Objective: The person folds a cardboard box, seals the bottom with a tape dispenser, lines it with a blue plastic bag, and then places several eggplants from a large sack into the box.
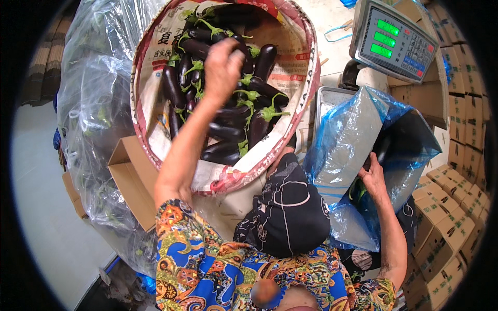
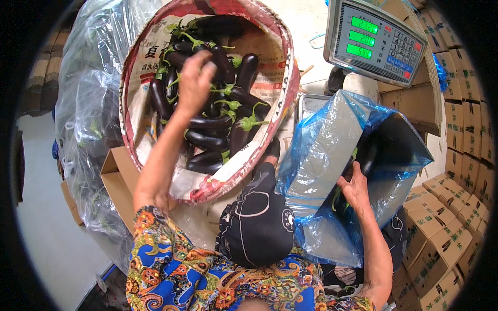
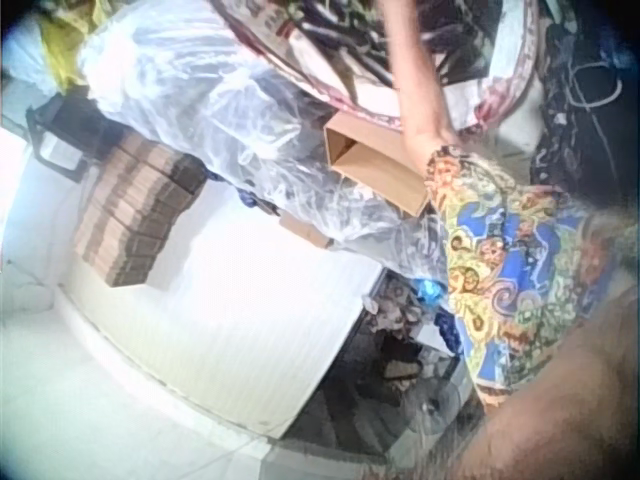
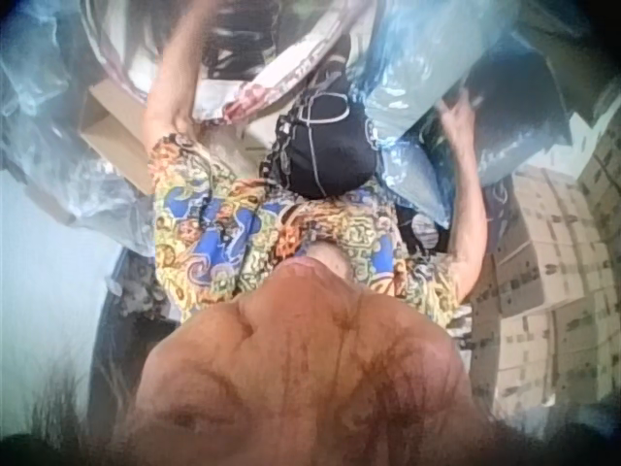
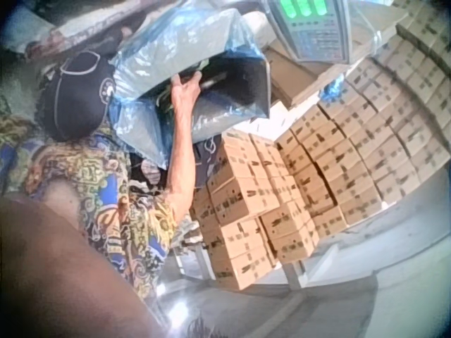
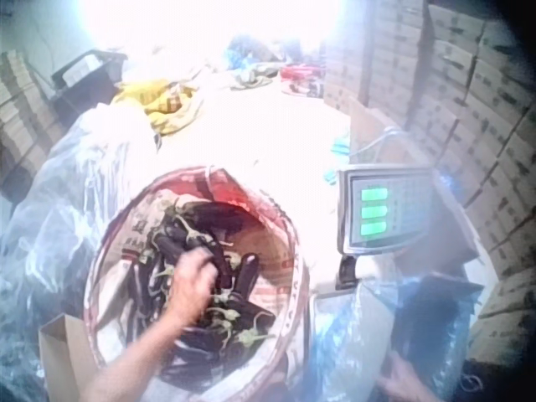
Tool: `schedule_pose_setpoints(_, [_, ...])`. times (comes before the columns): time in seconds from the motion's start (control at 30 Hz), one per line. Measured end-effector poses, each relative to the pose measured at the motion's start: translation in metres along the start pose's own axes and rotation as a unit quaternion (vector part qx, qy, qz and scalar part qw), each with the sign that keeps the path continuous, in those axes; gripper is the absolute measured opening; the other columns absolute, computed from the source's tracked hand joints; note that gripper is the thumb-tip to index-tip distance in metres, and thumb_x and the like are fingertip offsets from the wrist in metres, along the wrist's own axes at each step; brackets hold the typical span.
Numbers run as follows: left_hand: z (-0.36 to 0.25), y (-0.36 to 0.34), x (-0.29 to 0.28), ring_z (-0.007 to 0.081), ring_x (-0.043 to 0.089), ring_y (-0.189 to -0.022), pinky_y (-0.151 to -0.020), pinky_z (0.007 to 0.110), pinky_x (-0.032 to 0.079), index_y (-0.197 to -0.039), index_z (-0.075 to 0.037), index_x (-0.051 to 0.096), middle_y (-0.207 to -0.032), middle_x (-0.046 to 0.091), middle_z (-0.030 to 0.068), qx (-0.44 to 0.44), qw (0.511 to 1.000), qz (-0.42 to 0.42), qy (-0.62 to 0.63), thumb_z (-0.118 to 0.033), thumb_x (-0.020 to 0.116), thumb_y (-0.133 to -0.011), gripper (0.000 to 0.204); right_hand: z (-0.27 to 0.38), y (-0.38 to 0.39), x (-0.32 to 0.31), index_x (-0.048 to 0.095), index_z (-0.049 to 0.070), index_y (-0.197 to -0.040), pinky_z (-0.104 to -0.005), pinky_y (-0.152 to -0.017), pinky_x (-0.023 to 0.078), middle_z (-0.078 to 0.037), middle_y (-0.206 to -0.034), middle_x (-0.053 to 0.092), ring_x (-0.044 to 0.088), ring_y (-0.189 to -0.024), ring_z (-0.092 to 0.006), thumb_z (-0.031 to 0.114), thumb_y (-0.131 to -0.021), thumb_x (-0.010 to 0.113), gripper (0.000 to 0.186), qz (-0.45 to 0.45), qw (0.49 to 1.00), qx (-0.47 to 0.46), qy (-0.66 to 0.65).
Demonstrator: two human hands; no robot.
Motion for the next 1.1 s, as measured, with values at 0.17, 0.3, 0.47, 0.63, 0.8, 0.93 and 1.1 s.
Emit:
schedule_pose_setpoints(0.17, [0.169, -0.083, -0.007, 0.0419, 0.053, -0.117, -0.102, 0.045, 0.042, -0.125, 0.006, 0.054, -0.125, 0.057, 0.0282, -0.118, 0.979, -0.009, -0.166, -0.027, 0.061, -0.088, 0.05, -0.002, 0.0, 0.001, 0.049, -0.002, -0.105, -0.034, -0.072, 0.05, -0.013, -0.084, 0.064, 0.06, -0.076, -0.0192, 0.029, -0.077, 0.076, 0.05, 0.021, 0.999, -0.007, -0.023])
schedule_pose_setpoints(0.3, [0.26, -0.092, 0.014, 0.0461, 0.047, -0.126, -0.106, 0.047, 0.038, -0.134, 0.008, 0.044, -0.132, 0.051, 0.0325, -0.226, 0.964, -0.004, -0.141, -0.041, 0.061, -0.088, 0.069, 0.014, 0.003, 0.0, 0.049, -0.002, -0.104, -0.034, -0.071, 0.05, -0.013, -0.084, 0.063, 0.059, -0.075, -0.019, 0.029, -0.077, 0.076, 0.049, 0.03, 0.999, 0.0, -0.013])
schedule_pose_setpoints(0.47, [0.275, -0.078, 0.048, 0.0392, 0.049, -0.129, -0.105, 0.054, 0.038, -0.141, -0.016, 0.047, -0.137, 0.054, 0.0211, -0.399, 0.898, 0.03, -0.182, -0.045, 0.068, -0.082, 0.069, 0.014, 0.003, -0.001, 0.05, -0.002, -0.106, -0.0338, -0.072, 0.051, -0.014, -0.085, 0.065, 0.062, -0.077, -0.02, 0.025, -0.075, 0.078, 0.05, 0.03, 0.999, 0.009, -0.033])
schedule_pose_setpoints(0.63, [0.265, -0.08, 0.072, 0.0324, 0.059, -0.118, -0.097, 0.048, 0.046, -0.13, -0.02, 0.059, -0.126, 0.064, 0.0138, -0.283, 0.908, 0.215, -0.223, -0.035, 0.071, -0.075, 0.058, 0.022, 0.0, 0.002, 0.051, -0.002, -0.11, -0.0337, -0.075, 0.051, -0.013, -0.09, 0.068, 0.065, -0.081, -0.0198, 0.022, -0.075, 0.078, 0.051, 0.052, 0.998, 0.013, -0.044])
schedule_pose_setpoints(0.8, [0.122, -0.054, 0.083, 0.0409, 0.063, -0.099, -0.085, 0.046, 0.05, -0.108, -0.009, 0.068, -0.101, 0.067, 0.0216, -0.105, 0.957, 0.266, -0.053, -0.019, 0.062, -0.077, 0.034, 0.011, -0.001, 0.001, 0.051, -0.001, -0.114, -0.0328, -0.075, 0.051, -0.012, -0.092, 0.068, 0.065, -0.082, -0.0191, 0.02, -0.075, 0.078, 0.053, 0.054, 0.997, 0.019, -0.056])
schedule_pose_setpoints(0.93, [0.011, -0.016, 0.03, 0.0388, 0.059, -0.086, -0.075, 0.047, 0.048, -0.097, -0.006, 0.061, -0.084, 0.057, 0.0166, 0.047, 0.933, 0.346, -0.083, -0.01, 0.065, -0.078, 0.019, 0.007, -0.002, 0.004, 0.051, -0.001, -0.115, -0.0323, -0.074, 0.051, -0.012, -0.091, 0.068, 0.063, -0.079, -0.018, 0.022, -0.075, 0.08, 0.055, 0.059, 0.995, 0.005, -0.079])
schedule_pose_setpoints(1.1, [-0.081, 0.005, -0.004, 0.0307, 0.061, -0.081, -0.074, 0.042, 0.049, -0.111, -0.003, 0.068, -0.086, 0.062, 0.0134, 0.069, 0.837, 0.535, 0.089, -0.009, 0.067, -0.083, 0.03, 0.006, -0.003, 0.004, 0.051, -0.001, -0.116, -0.0315, -0.072, 0.05, -0.01, -0.089, 0.067, 0.06, -0.075, -0.0161, 0.025, -0.074, 0.081, 0.058, 0.06, 0.995, 0.011, -0.078])
Point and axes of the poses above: each hand's wrist, its own y-axis away from the middle knuckle, its own x-axis out of the palm, z = x × y, the point moved 9 cm from there along -y, towards the middle knuckle
